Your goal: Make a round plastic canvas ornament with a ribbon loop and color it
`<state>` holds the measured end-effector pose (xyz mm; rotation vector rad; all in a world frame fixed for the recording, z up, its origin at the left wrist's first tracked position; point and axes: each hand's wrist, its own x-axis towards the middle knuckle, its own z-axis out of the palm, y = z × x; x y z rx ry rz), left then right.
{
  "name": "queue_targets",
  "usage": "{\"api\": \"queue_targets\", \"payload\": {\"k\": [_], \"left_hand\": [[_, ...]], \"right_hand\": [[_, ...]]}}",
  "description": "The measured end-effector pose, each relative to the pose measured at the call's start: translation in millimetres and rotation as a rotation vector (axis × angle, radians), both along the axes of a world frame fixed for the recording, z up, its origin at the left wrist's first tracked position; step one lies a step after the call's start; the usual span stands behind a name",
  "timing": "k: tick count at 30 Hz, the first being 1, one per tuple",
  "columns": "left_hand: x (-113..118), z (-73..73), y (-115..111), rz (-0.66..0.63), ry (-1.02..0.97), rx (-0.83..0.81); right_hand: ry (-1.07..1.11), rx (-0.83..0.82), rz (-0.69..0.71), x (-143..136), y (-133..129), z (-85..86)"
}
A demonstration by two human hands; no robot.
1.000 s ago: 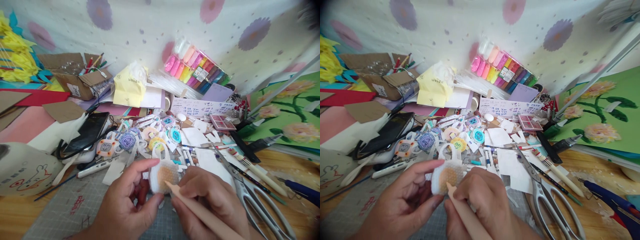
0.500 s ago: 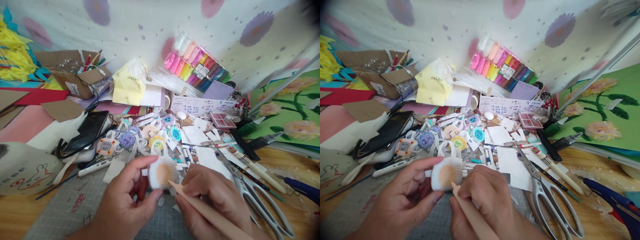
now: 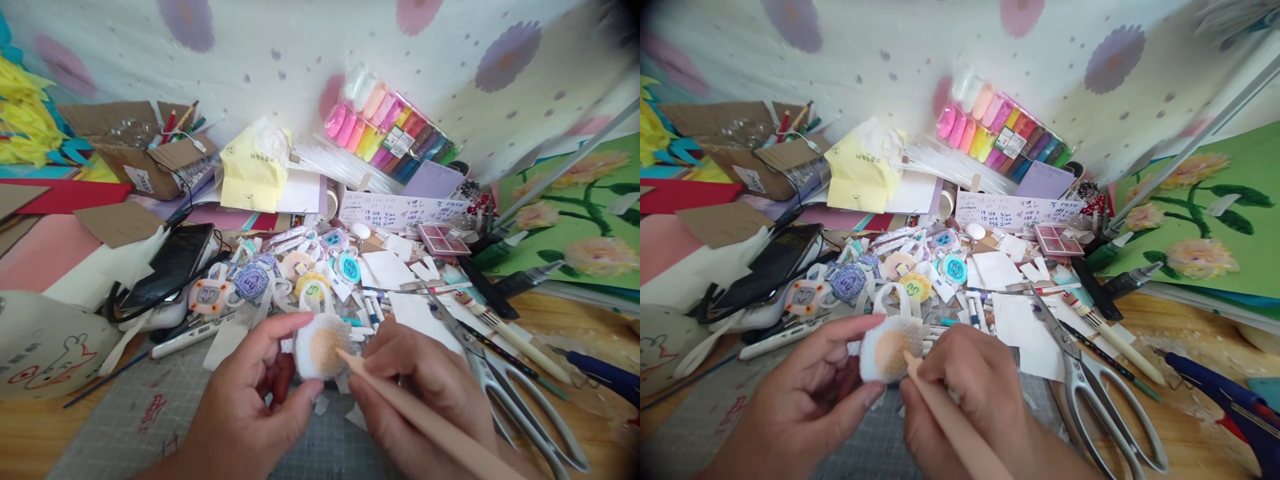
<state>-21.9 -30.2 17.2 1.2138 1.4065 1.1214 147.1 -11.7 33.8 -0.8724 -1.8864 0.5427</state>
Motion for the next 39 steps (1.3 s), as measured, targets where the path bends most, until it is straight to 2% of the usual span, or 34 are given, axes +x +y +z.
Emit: {"api": "queue_targets", "payload": {"k": [6,12,15,24,30,39], "left_hand": [[1.0,-2.4,1.3,-0.001,-0.071,-0.004],[2.1,0.2,2.6,0.011,-0.063,-0.016],[1.8,1.5,3.0,0.007,-0.045,-0.018],[-0.3,-1.5,1.3,-0.033,-0.041,-0.020],[-4.7,-2.6,1.4,-0.072,0.011,-0.015],[-2.1,-0.4,1.5,-0.019,0.010,0.003]], "right_hand": [[0.136,-0.064,-0.025,4.1,0.1,0.7],[-0.014,0.001,-0.001,-0.4,-0.8,2.0],[0.002,0.021,0.031,-1.7,-1.5,1.6],[0.054,-0.009,-0.040,3.2,0.8,1.9],[-0.004,0.006,-0.043,1.7,0.9,3.1],[0.009,-0.010,-0.008,1.1,-2.3,1.7]]}}
